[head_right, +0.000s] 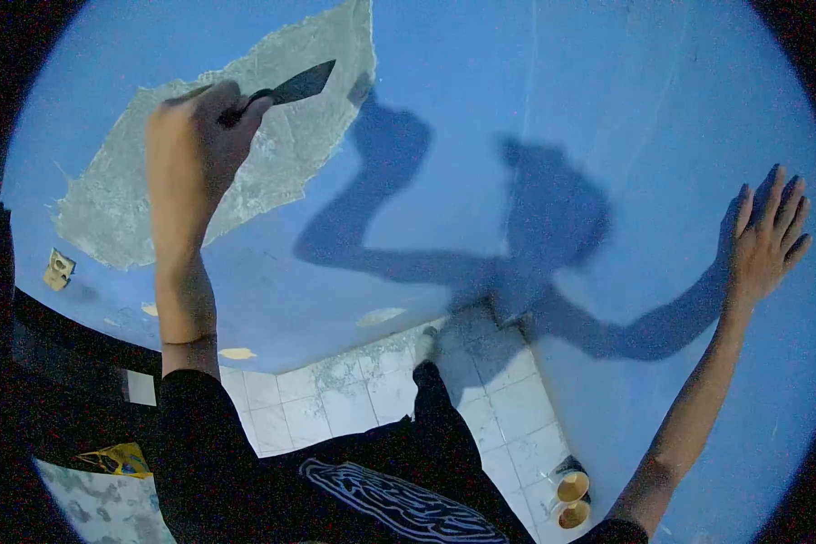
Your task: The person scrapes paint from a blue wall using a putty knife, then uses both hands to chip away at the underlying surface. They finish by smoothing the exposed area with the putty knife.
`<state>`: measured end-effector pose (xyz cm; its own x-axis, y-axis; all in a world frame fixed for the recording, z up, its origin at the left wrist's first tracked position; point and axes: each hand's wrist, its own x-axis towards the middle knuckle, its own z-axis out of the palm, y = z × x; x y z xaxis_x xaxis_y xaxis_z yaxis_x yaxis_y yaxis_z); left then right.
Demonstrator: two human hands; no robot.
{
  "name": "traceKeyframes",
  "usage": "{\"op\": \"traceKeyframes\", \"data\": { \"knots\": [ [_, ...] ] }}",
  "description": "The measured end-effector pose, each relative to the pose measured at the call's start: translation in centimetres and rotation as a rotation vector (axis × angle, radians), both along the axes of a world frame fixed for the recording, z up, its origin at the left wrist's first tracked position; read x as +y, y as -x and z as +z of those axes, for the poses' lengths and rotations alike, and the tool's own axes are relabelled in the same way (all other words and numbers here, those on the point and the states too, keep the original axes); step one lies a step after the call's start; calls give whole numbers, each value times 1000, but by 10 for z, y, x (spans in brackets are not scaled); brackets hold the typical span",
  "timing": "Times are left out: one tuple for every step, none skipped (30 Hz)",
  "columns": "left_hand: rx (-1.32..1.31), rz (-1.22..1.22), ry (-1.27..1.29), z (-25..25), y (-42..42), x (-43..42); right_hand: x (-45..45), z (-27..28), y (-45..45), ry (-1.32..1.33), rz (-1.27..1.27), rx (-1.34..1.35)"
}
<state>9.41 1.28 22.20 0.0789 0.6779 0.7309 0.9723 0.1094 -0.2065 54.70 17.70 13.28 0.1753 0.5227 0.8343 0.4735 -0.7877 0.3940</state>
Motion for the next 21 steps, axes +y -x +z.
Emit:
{"op": "traceKeyframes", "data": {
  "knots": [
    [85,-14,37,-15,11,21,-1,-1,2,4,-1,-2],
    [170,-27,69,-41,29,51,-1,1,3,-1,-13,0],
    [155,-70,177,-73,36,76,-2,2,4,-6,-21,1],
    [140,-110,289,-94,36,90,-5,2,6,-4,-14,-1],
    [140,-105,287,-95,30,84,-6,3,7,17,-19,18],
    [131,-150,313,-93,22,75,-5,5,8,28,-27,45],
    [134,-206,341,-89,15,70,0,5,8,15,-38,64],
    [136,-132,274,-77,18,62,4,3,5,5,0,74],
    [125,-77,218,-61,20,47,6,-1,-4,7,21,71],
    [118,-161,111,-41,22,29,7,-3,-8,-15,58,60],
    [55,-148,-3,-26,8,14,8,-6,-11,-36,84,41],
    [53,-60,-26,-15,0,4,8,-7,-14,-33,113,48],
    [92,93,55,-11,-6,4,10,-9,-20,-40,155,59],
    [86,56,50,-24,0,18,15,-14,-33,-44,119,51],
    [222,25,74,-48,14,36,21,-21,-41,-84,241,41],
    [357,6,102,-66,20,45,24,-22,-46,-120,375,31],
    [367,-23,191,-72,14,43,24,-19,-42,-118,374,31],
    [376,-29,192,-67,19,44,22,-16,-36,-133,354,17],
    [377,-57,199,-62,25,44,13,-19,-36,-132,331,-1],
    [368,-88,210,-59,25,41,7,-27,-39,-108,321,-7],
    [254,-192,122,-37,4,23,12,-24,-42,-106,340,8]
  ]
}}
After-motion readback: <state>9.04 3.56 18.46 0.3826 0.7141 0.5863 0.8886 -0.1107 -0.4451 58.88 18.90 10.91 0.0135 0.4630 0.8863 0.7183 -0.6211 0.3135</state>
